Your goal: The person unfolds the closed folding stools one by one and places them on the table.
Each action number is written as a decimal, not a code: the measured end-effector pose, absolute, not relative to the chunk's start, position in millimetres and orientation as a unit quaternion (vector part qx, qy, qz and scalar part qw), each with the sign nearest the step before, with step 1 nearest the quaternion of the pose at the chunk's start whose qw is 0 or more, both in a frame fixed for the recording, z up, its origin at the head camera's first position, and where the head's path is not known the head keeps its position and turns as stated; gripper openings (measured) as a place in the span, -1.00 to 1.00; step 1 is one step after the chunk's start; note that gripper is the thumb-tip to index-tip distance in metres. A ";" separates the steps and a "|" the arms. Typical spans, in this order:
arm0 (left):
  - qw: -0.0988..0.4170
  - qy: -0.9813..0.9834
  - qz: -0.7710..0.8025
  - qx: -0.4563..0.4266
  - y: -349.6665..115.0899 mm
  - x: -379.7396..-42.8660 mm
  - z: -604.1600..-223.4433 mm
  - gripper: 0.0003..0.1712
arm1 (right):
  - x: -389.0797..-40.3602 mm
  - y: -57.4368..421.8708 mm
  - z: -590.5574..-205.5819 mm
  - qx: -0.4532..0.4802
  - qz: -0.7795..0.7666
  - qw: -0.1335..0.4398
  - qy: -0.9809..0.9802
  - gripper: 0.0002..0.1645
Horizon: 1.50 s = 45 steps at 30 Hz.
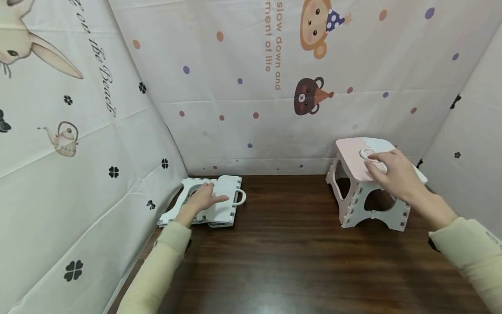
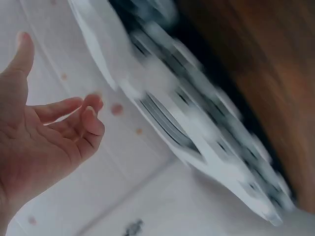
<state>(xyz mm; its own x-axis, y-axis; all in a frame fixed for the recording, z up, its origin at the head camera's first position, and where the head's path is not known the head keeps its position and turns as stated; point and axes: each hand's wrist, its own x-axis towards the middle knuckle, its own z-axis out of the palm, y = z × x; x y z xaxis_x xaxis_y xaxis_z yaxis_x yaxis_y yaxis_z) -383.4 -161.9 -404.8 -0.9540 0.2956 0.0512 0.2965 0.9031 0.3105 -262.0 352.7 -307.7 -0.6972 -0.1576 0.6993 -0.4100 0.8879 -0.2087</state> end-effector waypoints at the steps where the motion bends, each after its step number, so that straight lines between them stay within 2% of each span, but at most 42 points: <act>1: -0.006 -0.975 -0.165 -0.146 -170.5 -380.9 -403.6 -0.07 | -260.7 350.0 -308.9 0.163 0.176 0.365 -0.900 -0.72; 4: -0.035 -0.973 -0.180 -0.143 -192.6 -376.3 -401.9 -0.24 | -258.4 343.4 -313.8 0.182 0.172 0.390 -0.886 -0.83; 6: -0.081 -0.969 -0.188 -0.137 -204.7 -373.7 -400.6 -0.29 | -256.5 339.8 -316.7 0.197 0.167 0.396 -0.881 -0.91; 8: -0.132 -0.964 -0.187 -0.134 -213.8 -371.3 -399.5 -0.25 | -255.5 337.6 -319.4 0.216 0.160 0.399 -0.877 -0.99; 11: -0.188 -0.956 -0.178 -0.136 -220.5 -368.7 -400.9 -0.09 | -254.4 334.8 -323.5 0.239 0.151 0.395 -0.874 -0.81; 13: -0.198 -0.954 -0.168 -0.147 -221.1 -367.5 -403.9 -0.12 | -253.7 332.7 -327.0 0.248 0.147 0.390 -0.874 -0.73; 16: -0.193 -0.958 -0.149 -0.153 -218.3 -365.6 -410.6 -0.28 | -252.8 329.5 -333.3 0.250 0.141 0.377 -0.881 -0.67; 20: -0.152 -0.972 -0.098 -0.152 -213.4 -364.3 -420.3 -0.56 | -251.5 327.7 -341.6 0.245 0.129 0.360 -0.891 -0.61; 23: -0.121 -0.979 -0.068 -0.147 -211.1 -364.1 -425.4 -0.66 | -250.8 327.4 -346.4 0.240 0.120 0.356 -0.895 -0.59; 28: -0.110 -0.981 -0.065 -0.147 -208.9 -364.5 -428.7 -0.66 | -249.8 327.2 -351.2 0.242 0.117 0.343 -0.900 -0.60; 36: -0.095 -0.974 -0.072 -0.194 -210.9 -365.9 -433.8 -0.66 | -248.6 327.8 -355.7 0.243 0.128 0.333 -0.902 -0.57; 45: -0.082 -0.973 -0.062 -0.206 -218.8 -366.7 -437.0 -0.65 | -247.3 321.3 -354.8 0.261 0.096 0.345 -0.896 -0.73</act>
